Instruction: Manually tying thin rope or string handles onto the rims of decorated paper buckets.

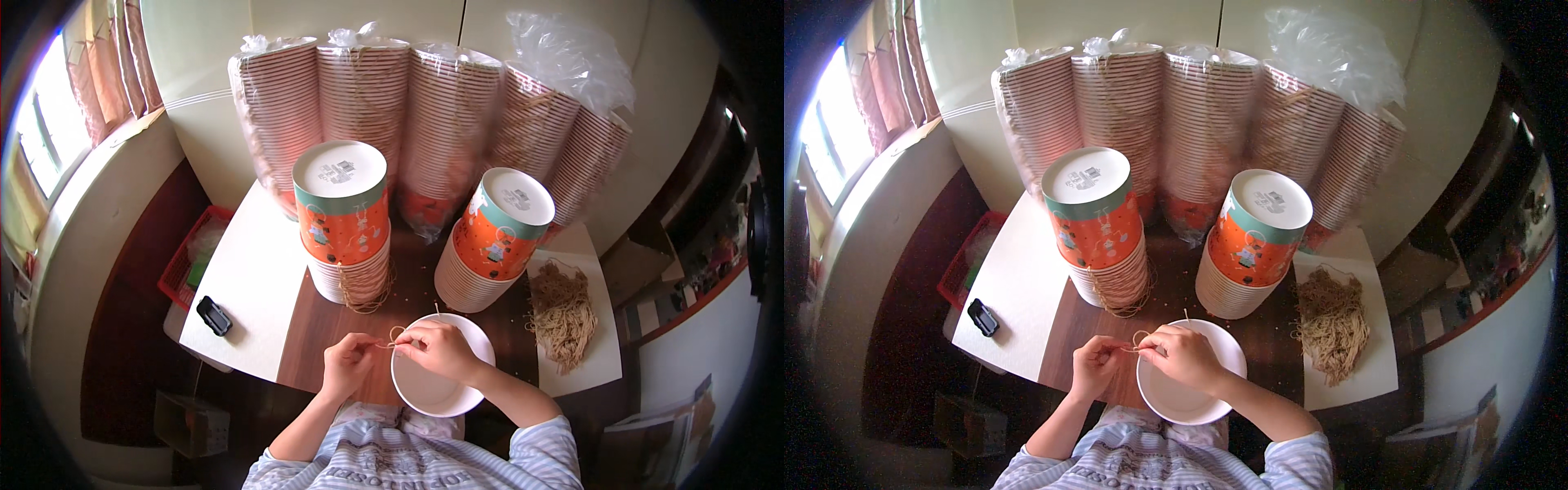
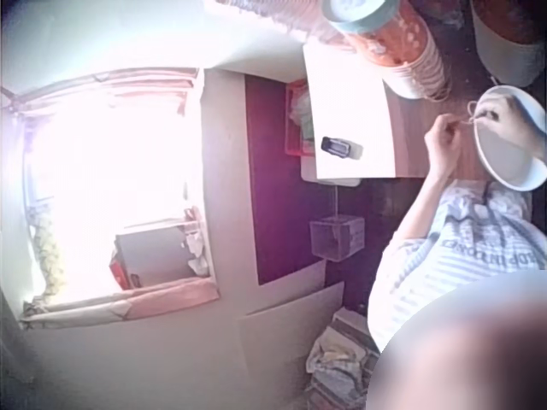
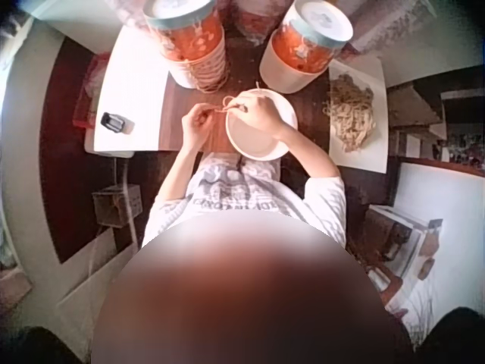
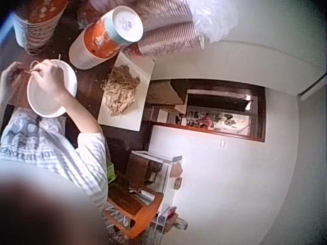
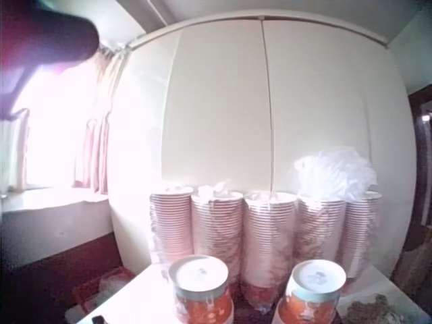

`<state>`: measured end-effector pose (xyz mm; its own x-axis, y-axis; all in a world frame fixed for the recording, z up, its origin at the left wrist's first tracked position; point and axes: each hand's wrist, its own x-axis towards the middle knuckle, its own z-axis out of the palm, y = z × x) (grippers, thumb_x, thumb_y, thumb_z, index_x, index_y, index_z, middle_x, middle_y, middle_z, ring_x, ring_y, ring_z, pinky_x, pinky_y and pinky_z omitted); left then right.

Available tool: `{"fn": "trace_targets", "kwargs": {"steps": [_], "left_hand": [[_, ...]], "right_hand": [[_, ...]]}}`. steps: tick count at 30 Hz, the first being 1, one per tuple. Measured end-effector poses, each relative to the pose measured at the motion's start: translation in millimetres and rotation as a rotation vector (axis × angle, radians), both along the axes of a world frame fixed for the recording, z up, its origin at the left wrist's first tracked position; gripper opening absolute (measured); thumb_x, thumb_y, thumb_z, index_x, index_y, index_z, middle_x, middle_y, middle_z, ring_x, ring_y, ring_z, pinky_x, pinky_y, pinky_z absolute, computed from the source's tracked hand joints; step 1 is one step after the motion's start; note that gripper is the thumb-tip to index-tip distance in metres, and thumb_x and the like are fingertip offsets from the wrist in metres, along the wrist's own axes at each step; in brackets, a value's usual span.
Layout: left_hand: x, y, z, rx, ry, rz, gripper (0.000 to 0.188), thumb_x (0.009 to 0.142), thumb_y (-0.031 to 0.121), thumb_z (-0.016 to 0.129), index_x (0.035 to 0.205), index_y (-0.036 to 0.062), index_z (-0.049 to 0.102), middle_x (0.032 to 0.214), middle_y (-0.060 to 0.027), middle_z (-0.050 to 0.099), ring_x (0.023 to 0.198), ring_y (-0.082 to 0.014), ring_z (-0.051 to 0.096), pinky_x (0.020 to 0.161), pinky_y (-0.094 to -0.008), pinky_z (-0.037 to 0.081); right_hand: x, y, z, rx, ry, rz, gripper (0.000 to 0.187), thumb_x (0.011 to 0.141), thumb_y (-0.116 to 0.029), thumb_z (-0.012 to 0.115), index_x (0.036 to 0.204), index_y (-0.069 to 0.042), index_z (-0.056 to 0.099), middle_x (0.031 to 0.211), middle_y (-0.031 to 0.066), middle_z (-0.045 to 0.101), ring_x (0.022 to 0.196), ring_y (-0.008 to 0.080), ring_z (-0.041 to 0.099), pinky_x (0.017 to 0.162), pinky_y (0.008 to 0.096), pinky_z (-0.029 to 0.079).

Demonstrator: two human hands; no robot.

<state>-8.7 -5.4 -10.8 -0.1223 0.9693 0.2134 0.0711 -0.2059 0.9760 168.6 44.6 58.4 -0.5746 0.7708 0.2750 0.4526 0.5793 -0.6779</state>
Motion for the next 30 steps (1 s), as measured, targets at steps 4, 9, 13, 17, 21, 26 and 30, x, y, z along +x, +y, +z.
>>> {"fn": "trace_targets", "kwargs": {"steps": [4, 9, 13, 17, 21, 26, 30], "left_hand": [[4.4, 1.4, 7.3, 0.047, -0.109, -0.056, 0.015, 0.079, -0.009, 0.052, 0.092, -0.0041, 0.055, 0.088, -0.0081, 0.063, 0.076, -0.0094, 0.06, 0.066, -0.019, 0.048], [9.5, 1.7, 12.3, 0.051, -0.197, -0.052, 0.016, 0.079, -0.012, 0.051, 0.091, -0.0035, 0.056, 0.089, -0.0084, 0.062, 0.083, -0.0106, 0.06, 0.071, -0.0199, 0.048], [11.7, 0.8, 12.1, 0.101, -0.076, 0.001, 0.015, 0.078, -0.01, 0.054, 0.09, -0.002, 0.057, 0.089, -0.0079, 0.062, 0.079, -0.0097, 0.059, 0.067, -0.019, 0.047], [12.0, 1.9, 11.9, 0.128, 0.027, 0.047, 0.015, 0.077, -0.008, 0.057, 0.089, -0.0002, 0.058, 0.088, -0.0067, 0.062, 0.072, -0.0065, 0.056, 0.061, -0.017, 0.044], [12.3, -0.3, 16.9, 0.075, 0.052, -0.001, 0.014, 0.078, -0.007, 0.056, 0.089, -0.0002, 0.058, 0.083, -0.0047, 0.063, 0.067, -0.0044, 0.053, 0.058, -0.0155, 0.042], [15.5, 0.4, 10.7, 0.03, -0.193, -0.056, 0.011, 0.077, -0.005, 0.058, 0.088, -0.0013, 0.058, 0.08, -0.0033, 0.062, 0.067, -0.0036, 0.052, 0.058, -0.0156, 0.042], [15.0, 0.5, 10.2, 0.073, -0.095, -0.054, 0.012, 0.076, -0.004, 0.06, 0.088, -0.0013, 0.058, 0.08, -0.0035, 0.062, 0.067, -0.0034, 0.052, 0.058, -0.0162, 0.043]], "right_hand": [[0.5, 0.4, 1.2, -0.024, 0.001, 0.008, 0.011, 0.073, -0.014, 0.066, 0.079, -0.005, 0.064, 0.075, 0.0063, 0.062, 0.063, 0.019, 0.059, 0.055, 0.0292, 0.046], [-0.3, 1.1, 0.6, -0.026, 0.011, 0.016, 0.011, 0.074, -0.014, 0.066, 0.079, -0.005, 0.064, 0.075, 0.0061, 0.063, 0.062, 0.0184, 0.058, 0.054, 0.0288, 0.046], [0.1, -1.0, 0.7, -0.025, 0.022, 0.018, 0.01, 0.073, -0.013, 0.066, 0.079, -0.005, 0.064, 0.074, 0.0061, 0.062, 0.062, 0.0182, 0.058, 0.054, 0.0286, 0.045], [0.1, -1.8, 0.9, -0.068, 0.003, 0.013, 0.01, 0.074, -0.018, 0.064, 0.079, -0.009, 0.064, 0.075, 0.0053, 0.061, 0.066, 0.0216, 0.06, 0.058, 0.0324, 0.047], [0.5, -0.5, -0.4, -0.04, 0.028, 0.013, 0.01, 0.074, -0.015, 0.065, 0.079, -0.007, 0.064, 0.074, 0.0055, 0.062, 0.064, 0.0197, 0.059, 0.056, 0.0304, 0.046], [-1.0, 0.7, 0.1, -0.012, 0.056, 0.008, 0.009, 0.073, -0.011, 0.065, 0.079, -0.005, 0.063, 0.072, 0.0054, 0.062, 0.06, 0.017, 0.057, 0.052, 0.0279, 0.044], [-1.1, 0.6, -0.6, -0.021, 0.054, 0.007, 0.009, 0.073, -0.011, 0.066, 0.078, -0.005, 0.063, 0.072, 0.0051, 0.062, 0.058, 0.0162, 0.057, 0.051, 0.0275, 0.044]]}}
